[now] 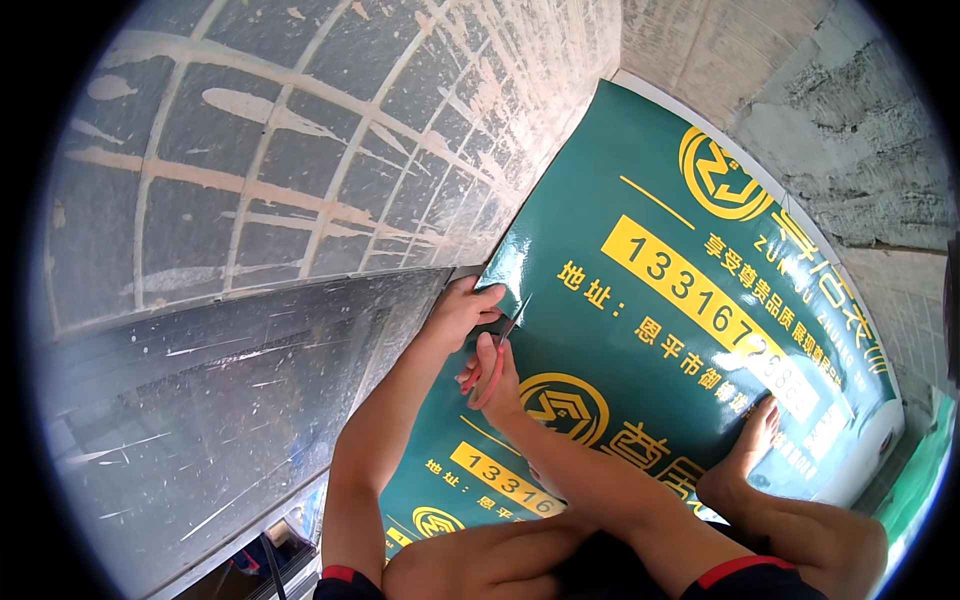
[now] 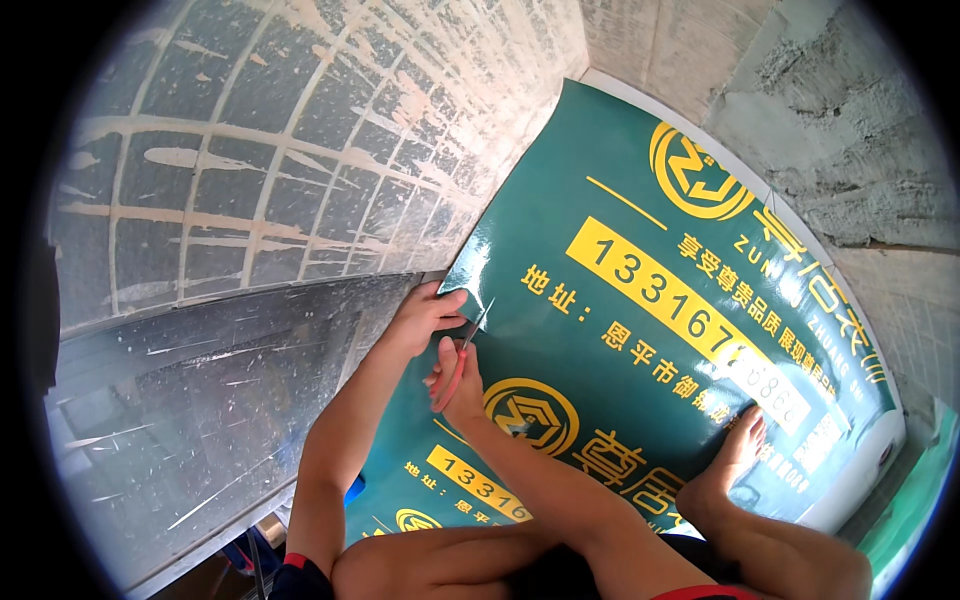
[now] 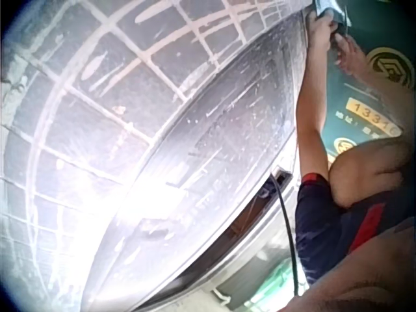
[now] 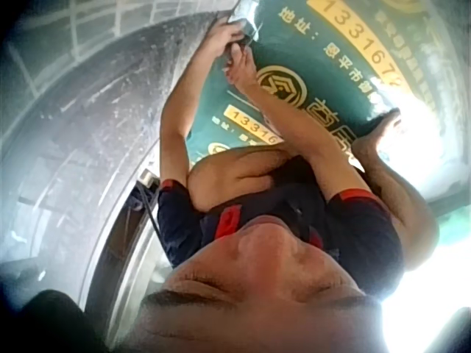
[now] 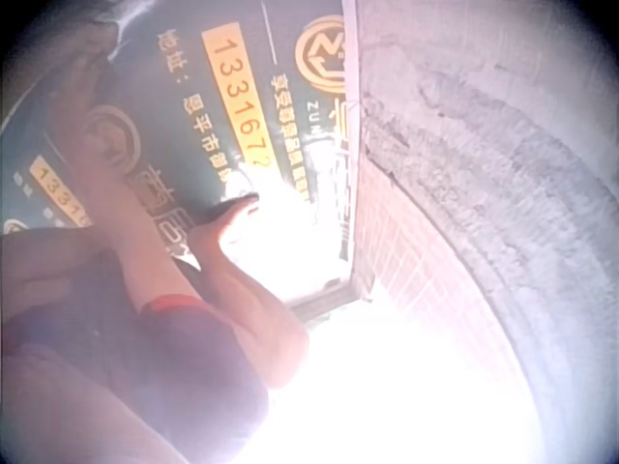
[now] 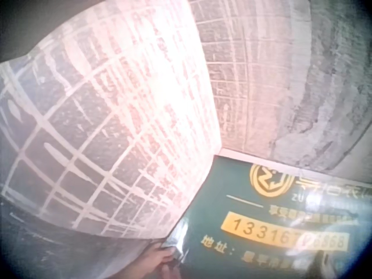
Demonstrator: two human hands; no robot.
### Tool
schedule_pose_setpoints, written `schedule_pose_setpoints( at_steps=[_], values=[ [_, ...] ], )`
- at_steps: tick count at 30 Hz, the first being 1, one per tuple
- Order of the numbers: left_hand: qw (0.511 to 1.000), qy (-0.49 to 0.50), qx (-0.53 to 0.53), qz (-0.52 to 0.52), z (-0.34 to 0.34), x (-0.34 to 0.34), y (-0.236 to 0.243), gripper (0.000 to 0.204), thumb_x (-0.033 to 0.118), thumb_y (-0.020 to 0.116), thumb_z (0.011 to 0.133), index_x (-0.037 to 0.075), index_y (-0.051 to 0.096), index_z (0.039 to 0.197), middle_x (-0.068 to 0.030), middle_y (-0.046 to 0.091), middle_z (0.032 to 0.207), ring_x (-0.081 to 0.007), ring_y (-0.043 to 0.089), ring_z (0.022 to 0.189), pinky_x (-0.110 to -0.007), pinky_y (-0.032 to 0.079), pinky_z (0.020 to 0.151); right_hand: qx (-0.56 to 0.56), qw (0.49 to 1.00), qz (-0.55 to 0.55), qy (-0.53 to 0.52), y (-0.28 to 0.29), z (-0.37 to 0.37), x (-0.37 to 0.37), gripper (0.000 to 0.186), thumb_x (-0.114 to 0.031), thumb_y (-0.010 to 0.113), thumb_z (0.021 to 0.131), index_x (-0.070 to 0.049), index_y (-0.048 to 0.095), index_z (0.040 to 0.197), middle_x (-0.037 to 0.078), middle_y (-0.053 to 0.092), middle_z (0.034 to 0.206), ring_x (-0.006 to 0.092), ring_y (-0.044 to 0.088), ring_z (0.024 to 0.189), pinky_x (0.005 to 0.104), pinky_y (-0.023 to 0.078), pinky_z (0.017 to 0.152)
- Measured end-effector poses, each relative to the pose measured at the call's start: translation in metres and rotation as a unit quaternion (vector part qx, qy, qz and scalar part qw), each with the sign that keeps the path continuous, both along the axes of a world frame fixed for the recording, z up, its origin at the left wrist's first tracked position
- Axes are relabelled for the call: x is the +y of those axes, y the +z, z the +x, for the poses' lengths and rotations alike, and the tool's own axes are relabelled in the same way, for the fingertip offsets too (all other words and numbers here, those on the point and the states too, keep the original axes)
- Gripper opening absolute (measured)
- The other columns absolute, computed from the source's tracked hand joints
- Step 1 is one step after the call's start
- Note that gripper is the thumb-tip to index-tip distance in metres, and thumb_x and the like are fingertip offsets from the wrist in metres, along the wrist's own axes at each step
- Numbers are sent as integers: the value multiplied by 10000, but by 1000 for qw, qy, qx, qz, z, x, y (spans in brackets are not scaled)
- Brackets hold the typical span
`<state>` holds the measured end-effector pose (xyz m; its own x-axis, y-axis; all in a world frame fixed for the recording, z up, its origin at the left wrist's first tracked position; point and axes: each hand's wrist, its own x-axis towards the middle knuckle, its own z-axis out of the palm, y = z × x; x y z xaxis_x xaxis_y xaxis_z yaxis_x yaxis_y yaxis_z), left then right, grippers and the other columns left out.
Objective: The person applies blue tape and green protective film to the baseboard and lower wall area, smoothing it by hand and cutting the film with scissors to fit around an outlet and corners.
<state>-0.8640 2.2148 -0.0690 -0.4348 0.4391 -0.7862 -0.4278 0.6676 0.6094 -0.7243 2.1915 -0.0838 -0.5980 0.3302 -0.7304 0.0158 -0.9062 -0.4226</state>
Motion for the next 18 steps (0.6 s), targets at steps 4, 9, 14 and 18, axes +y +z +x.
schedule_pose_setpoints(
  at_steps=[4, 9, 14, 18],
  values=[
    [1000, -2, -8, 10, -1, -2, -2, 353, 264, 713, 974, 26, 651, 1227, -82, 692, 1166, -209, 661, 1061, -397, 541, 965, 6, 999, -34, -29, 5, -1, 0, 469, -533, 578, 1017, -84, 484, 1117, 34, 487, 761, 149, 553, 565, 281, 455, 481],
    [1000, 1, -17, 2, -4, -3, -6, 349, 258, 718, 972, 23, 652, 1221, -80, 687, 1169, -210, 656, 1073, -391, 550, 950, -18, 999, -26, -23, 8, -2, 1, 447, -522, 568, 1024, -81, 504, 1061, 33, 489, 722, 142, 531, 528, 286, 448, 463],
    [1000, -16, -6, 6, -2, -1, -4, 344, 259, 705, 979, 18, 645, 1216, -82, 686, 1139, -200, 664, 1041, -363, 549, 925, -55, 998, 33, 10, 13, 1, 4, 464, -521, 557, 1030, -60, 524, 999, 39, 510, 669, 137, 538, 502, 297, 458, 443],
    [999, -29, 18, 17, 1, 2, 3, 337, 274, 689, 986, 13, 641, 1193, -84, 685, 1083, -187, 672, 981, -338, 554, 873, -65, 996, 56, -1, 10, -2, 10, 489, -529, 546, 1033, -43, 535, 978, 37, 529, 651, 136, 554, 491, 298, 470, 437]
  ],
)
